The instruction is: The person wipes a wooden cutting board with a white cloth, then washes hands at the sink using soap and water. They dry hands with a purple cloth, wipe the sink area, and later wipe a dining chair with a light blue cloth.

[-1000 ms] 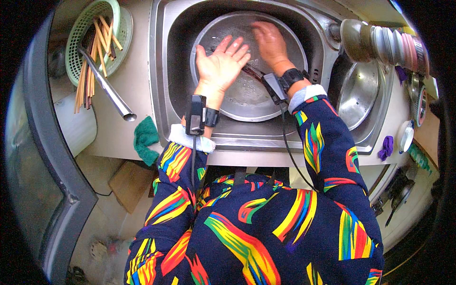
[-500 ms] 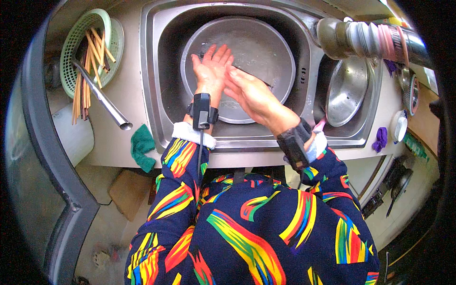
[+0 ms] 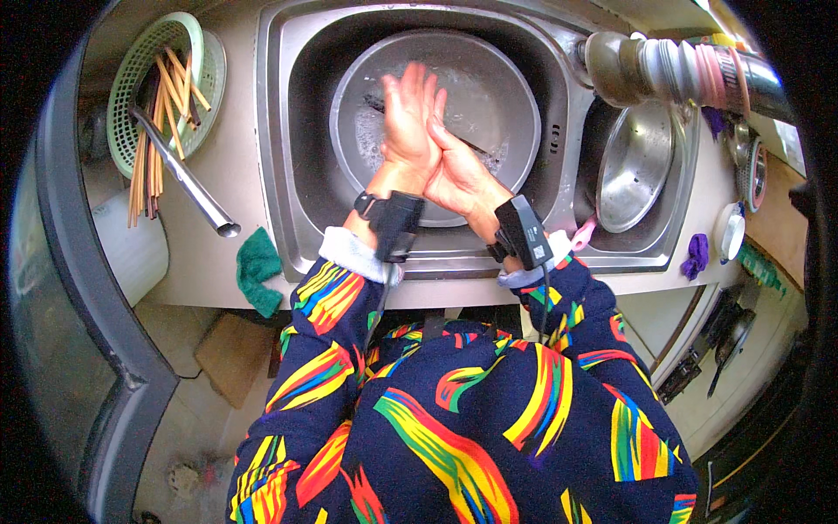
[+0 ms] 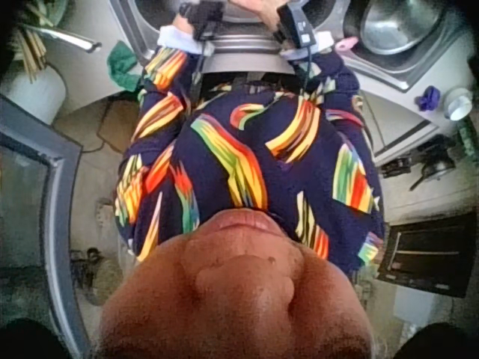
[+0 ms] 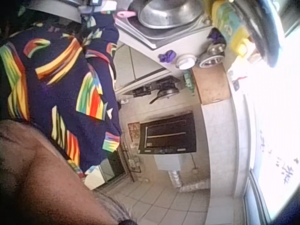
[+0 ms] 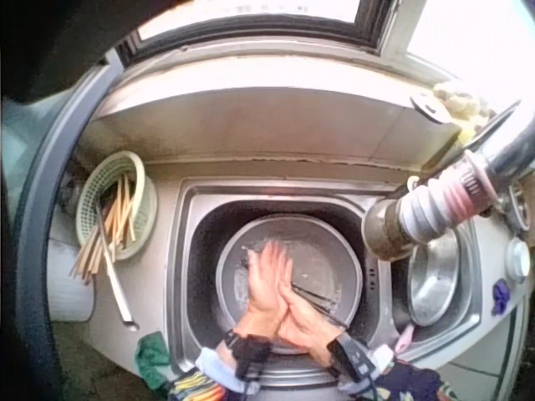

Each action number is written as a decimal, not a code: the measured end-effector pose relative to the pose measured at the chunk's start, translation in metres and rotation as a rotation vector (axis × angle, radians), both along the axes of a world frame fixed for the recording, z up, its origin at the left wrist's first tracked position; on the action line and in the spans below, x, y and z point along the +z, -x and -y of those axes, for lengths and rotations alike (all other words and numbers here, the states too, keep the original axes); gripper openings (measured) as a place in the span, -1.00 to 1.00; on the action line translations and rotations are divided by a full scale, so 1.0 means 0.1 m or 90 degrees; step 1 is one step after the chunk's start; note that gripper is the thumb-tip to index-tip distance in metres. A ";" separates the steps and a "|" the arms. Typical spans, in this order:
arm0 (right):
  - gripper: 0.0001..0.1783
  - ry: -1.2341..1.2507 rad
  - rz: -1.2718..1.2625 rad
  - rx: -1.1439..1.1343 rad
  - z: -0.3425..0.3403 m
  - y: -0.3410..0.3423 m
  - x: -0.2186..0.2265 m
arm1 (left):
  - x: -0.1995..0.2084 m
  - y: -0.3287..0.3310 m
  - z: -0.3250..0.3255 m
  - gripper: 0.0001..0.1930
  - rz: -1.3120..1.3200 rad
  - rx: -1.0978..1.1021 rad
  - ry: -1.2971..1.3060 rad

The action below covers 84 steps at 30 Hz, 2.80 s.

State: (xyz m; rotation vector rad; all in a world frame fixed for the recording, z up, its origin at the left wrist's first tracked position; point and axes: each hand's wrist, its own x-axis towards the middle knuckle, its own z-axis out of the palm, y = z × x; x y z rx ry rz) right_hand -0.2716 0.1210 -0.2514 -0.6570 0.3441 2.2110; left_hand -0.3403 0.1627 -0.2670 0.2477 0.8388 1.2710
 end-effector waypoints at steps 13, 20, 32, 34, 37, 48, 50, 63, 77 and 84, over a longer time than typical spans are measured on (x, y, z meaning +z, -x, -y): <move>-0.71 -0.017 0.356 0.123 -0.30 -0.21 -0.74 | -0.05 0.03 0.37 -0.36 0.258 -0.016 0.187; -0.64 -0.350 0.951 0.089 -0.71 -0.64 -1.20 | -0.09 0.19 0.13 -0.48 -0.560 -0.313 -0.123; -0.67 -0.466 0.525 0.070 -0.14 -0.17 -0.16 | -1.17 0.46 0.21 -0.82 -0.696 -0.573 -0.233; -0.73 -0.796 0.795 0.096 -0.09 -0.09 -0.08 | -1.22 0.46 0.23 -0.84 -0.799 -0.595 -0.490; -0.79 -1.047 0.960 0.131 -0.13 -0.13 -0.14 | -0.95 0.38 0.27 -0.86 -0.566 -0.606 -0.336; -0.65 -0.843 1.267 0.324 -0.49 -0.33 -0.29 | 0.11 -0.04 0.25 -0.36 0.132 -0.285 0.152; -0.67 -0.805 1.267 0.359 -0.51 -0.25 -0.18 | 0.09 -0.07 0.27 -0.30 0.045 -0.243 0.100; -0.46 -0.212 0.022 -0.290 -0.62 0.37 0.13 | 0.26 -0.05 0.26 -0.16 0.500 -0.060 -0.168; -0.43 -0.446 0.274 -0.023 -0.56 0.26 0.22 | 0.03 -0.06 0.31 -0.52 0.523 -0.085 -0.029; -0.57 -0.494 0.569 0.160 -0.60 -0.03 -0.60 | -0.51 -0.20 0.31 -0.64 0.180 -0.052 0.178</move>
